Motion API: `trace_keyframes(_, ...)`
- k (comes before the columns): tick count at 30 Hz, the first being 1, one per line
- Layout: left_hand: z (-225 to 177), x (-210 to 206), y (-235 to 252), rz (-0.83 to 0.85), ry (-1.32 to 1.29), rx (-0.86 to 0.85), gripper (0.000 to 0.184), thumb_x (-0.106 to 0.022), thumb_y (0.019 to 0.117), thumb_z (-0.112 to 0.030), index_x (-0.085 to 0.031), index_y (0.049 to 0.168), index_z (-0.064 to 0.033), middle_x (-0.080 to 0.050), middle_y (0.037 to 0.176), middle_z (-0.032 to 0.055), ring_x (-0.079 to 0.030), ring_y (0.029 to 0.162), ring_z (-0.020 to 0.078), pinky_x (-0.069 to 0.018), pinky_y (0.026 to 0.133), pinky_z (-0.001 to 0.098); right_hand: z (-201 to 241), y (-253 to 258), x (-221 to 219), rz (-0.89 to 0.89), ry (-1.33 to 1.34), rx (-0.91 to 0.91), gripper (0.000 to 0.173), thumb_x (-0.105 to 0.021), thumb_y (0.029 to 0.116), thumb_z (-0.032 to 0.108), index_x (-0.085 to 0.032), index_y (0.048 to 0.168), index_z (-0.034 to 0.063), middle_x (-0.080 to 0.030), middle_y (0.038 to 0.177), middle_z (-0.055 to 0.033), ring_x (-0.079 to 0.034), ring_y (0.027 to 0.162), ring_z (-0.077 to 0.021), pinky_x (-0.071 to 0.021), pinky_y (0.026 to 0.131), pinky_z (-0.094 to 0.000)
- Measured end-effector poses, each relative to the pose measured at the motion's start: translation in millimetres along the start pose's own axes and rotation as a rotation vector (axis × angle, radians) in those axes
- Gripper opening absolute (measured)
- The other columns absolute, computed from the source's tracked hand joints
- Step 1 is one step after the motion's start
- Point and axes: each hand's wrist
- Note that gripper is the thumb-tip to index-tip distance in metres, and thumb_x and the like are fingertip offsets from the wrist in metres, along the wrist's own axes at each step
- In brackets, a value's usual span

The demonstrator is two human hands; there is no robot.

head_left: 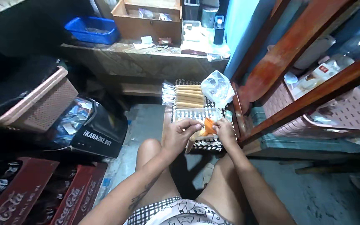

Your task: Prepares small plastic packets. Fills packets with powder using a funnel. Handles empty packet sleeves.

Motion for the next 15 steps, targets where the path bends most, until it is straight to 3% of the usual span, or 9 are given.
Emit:
trace_keyframes(2, -12, 4, 8, 0.007, 0.034, -0.029, 0.010, -0.066, 0.0962, -0.007, -0.075, 0.098, -0.0042, -0.070, 0.094, -0.0017, -0.064, 0.087, 0.0010, -0.0534, 0.078, 0.0182, 15, -4, 13, 0.026, 0.147, 0.027, 0.028, -0.066, 0.0979, 0.004, -0.068, 0.125, -0.0024, -0.062, 0.123, -0.0262, -0.063, 0.106, -0.0396, -0.0526, 0.092, -0.0538)
trace_keyframes(4, -22, 6, 18, 0.003, 0.009, -0.056, 0.007, -0.068, 0.0943, -0.007, -0.075, 0.095, -0.0060, -0.068, 0.099, -0.0006, -0.062, 0.092, 0.0035, -0.0508, 0.079, 0.0202, 37, -14, 36, 0.113, 0.436, 0.128, 0.030, -0.063, 0.0999, 0.010, -0.066, 0.128, 0.0022, -0.064, 0.121, -0.0157, -0.063, 0.097, -0.0233, -0.0533, 0.082, -0.0408)
trace_keyframes(6, -30, 6, 31, -0.018, -0.049, -0.072, 0.003, -0.071, 0.0920, -0.007, -0.073, 0.092, -0.0073, -0.066, 0.101, -0.0006, -0.062, 0.095, 0.0042, -0.0531, 0.082, 0.0206, 60, -24, 59, 0.201, 0.604, 0.277, 0.028, -0.065, 0.0960, 0.017, -0.069, 0.122, 0.0077, -0.065, 0.119, -0.0015, -0.062, 0.096, -0.0072, -0.0536, 0.079, -0.0255)
trace_keyframes(8, -40, 4, 47, -0.037, -0.080, -0.088, 0.003, -0.073, 0.0887, -0.006, -0.073, 0.087, -0.0087, -0.065, 0.100, -0.0017, -0.062, 0.095, 0.0028, -0.0522, 0.082, 0.0188, 82, -25, 74, 0.121, 0.583, 0.401, 0.026, -0.074, 0.0905, 0.019, -0.072, 0.111, 0.0033, -0.066, 0.111, -0.0016, -0.061, 0.092, -0.0042, -0.0514, 0.074, -0.0203)
trace_keyframes(11, -50, 2, 70, -0.017, -0.038, -0.107, 0.003, -0.075, 0.0870, -0.006, -0.072, 0.085, -0.0078, -0.065, 0.097, -0.0008, -0.061, 0.088, 0.0016, -0.0513, 0.076, 0.0177, 106, -9, 80, -0.099, 0.505, 0.461, 0.009, -0.073, 0.0878, 0.005, -0.073, 0.094, -0.0010, -0.068, 0.096, -0.0041, -0.063, 0.087, -0.0010, -0.0540, 0.079, -0.0172)
trace_keyframes(13, -53, 4, 83, -0.013, -0.017, -0.073, 0.008, -0.076, 0.0885, -0.009, -0.073, 0.095, -0.0052, -0.066, 0.104, 0.0041, -0.064, 0.090, 0.0060, -0.0548, 0.078, 0.0221, 114, 3, 87, -0.155, 0.472, 0.453, 0.008, -0.070, 0.0892, 0.002, -0.074, 0.095, -0.0012, -0.068, 0.095, -0.0048, -0.063, 0.087, -0.0018, -0.0533, 0.081, -0.0181)
trace_keyframes(15, -55, 14, 90, -0.011, -0.032, -0.003, 0.033, -0.073, 0.0913, -0.014, -0.067, 0.122, -0.0055, -0.061, 0.122, 0.0074, -0.063, 0.098, 0.0096, -0.0544, 0.083, 0.0261, 117, 14, 92, -0.194, 0.482, 0.447, 0.005, -0.071, 0.0914, 0.006, -0.073, 0.093, 0.0014, -0.066, 0.092, -0.0021, -0.062, 0.084, -0.0005, -0.0528, 0.079, -0.0173)
Point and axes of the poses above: each hand's wrist, its own y-axis towards the middle knuckle, its own x-axis out of the back of the hand, z = x × y
